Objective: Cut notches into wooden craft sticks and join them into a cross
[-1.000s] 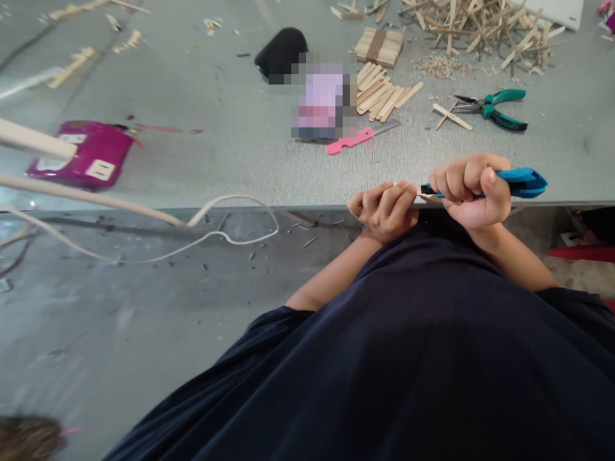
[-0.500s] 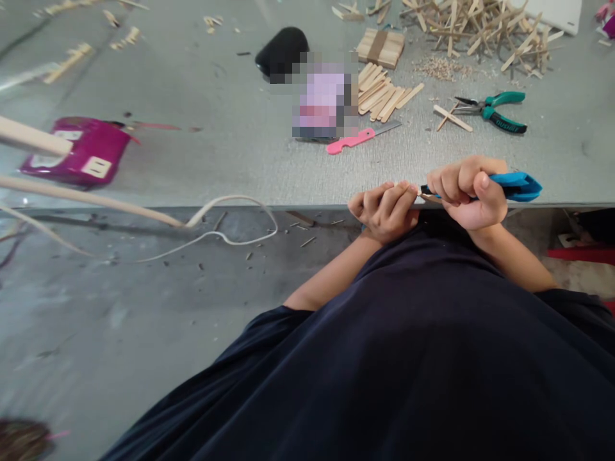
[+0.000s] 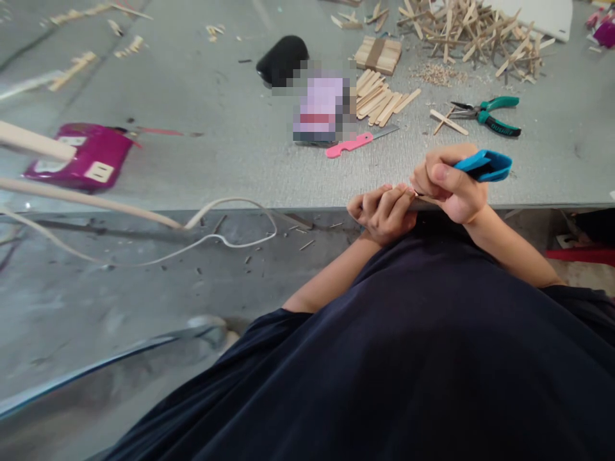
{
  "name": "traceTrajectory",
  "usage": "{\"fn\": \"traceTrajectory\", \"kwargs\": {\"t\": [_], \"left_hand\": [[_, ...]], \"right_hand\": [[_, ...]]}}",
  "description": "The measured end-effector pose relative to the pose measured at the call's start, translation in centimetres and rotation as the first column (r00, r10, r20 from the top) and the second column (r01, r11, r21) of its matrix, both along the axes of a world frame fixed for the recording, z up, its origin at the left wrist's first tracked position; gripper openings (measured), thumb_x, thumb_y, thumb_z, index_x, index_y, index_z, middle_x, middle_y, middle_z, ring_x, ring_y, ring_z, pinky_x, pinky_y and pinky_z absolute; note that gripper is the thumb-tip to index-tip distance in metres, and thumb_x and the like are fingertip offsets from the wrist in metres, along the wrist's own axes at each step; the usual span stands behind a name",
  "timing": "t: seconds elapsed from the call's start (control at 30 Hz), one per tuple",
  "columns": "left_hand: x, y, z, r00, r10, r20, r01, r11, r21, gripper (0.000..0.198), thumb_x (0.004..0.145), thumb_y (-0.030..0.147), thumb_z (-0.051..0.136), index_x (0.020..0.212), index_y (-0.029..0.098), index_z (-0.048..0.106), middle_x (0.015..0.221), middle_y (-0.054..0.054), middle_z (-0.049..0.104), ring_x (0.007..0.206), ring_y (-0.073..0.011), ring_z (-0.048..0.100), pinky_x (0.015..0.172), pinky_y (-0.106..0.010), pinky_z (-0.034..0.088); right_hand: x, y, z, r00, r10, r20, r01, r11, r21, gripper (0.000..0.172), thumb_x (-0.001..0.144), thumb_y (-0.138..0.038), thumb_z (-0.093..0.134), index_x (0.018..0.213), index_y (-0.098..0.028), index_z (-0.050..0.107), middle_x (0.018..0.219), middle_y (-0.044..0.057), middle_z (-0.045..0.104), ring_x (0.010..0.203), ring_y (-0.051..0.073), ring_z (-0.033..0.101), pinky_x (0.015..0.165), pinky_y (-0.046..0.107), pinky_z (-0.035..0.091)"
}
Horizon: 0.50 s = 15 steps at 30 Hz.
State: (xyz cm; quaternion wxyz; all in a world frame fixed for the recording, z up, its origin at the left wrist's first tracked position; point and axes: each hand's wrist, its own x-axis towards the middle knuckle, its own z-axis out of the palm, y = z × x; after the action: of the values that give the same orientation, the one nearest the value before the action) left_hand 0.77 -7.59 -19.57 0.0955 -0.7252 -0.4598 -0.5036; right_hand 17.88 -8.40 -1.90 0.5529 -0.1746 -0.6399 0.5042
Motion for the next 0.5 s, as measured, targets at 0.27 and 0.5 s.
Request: {"fn": "traceTrajectory", "kwargs": {"t": [0.27, 0.5], "left_hand": [[0.2, -0.3, 1.0, 0.999, -0.035, 0.017, 0.032, 0.989, 0.148, 0.029, 0.099, 0.055, 0.079, 0.119, 0.041, 0.095, 0.108, -0.006, 0.097, 0.105, -0.0336, 0.085, 0.104, -0.059, 0.041], [0.4, -0.6, 2.6, 0.992, 0.116, -0.051, -0.089, 0.926, 0.366, 0.024, 0.096, 0.042, 0.079, 0.115, 0.040, 0.094, 0.097, -0.003, 0.094, 0.096, -0.0300, 0.082, 0.103, -0.056, 0.042]], "right_hand": [[-0.4, -0.6, -1.4, 0.944, 0.041, -0.328, 0.046, 0.967, 0.252, 0.068, 0.118, -0.052, 0.075, 0.067, -0.029, 0.036, 0.050, -0.012, 0.028, 0.039, 0.010, 0.018, 0.045, 0.030, 0.027], [1.2, -1.4, 1.0, 0.838, -0.274, -0.472, 0.409, 0.888, 0.211, 0.078, 0.119, -0.074, 0.066, 0.066, -0.029, 0.033, 0.048, -0.011, 0.017, 0.039, 0.011, 0.012, 0.045, 0.032, 0.027]]}}
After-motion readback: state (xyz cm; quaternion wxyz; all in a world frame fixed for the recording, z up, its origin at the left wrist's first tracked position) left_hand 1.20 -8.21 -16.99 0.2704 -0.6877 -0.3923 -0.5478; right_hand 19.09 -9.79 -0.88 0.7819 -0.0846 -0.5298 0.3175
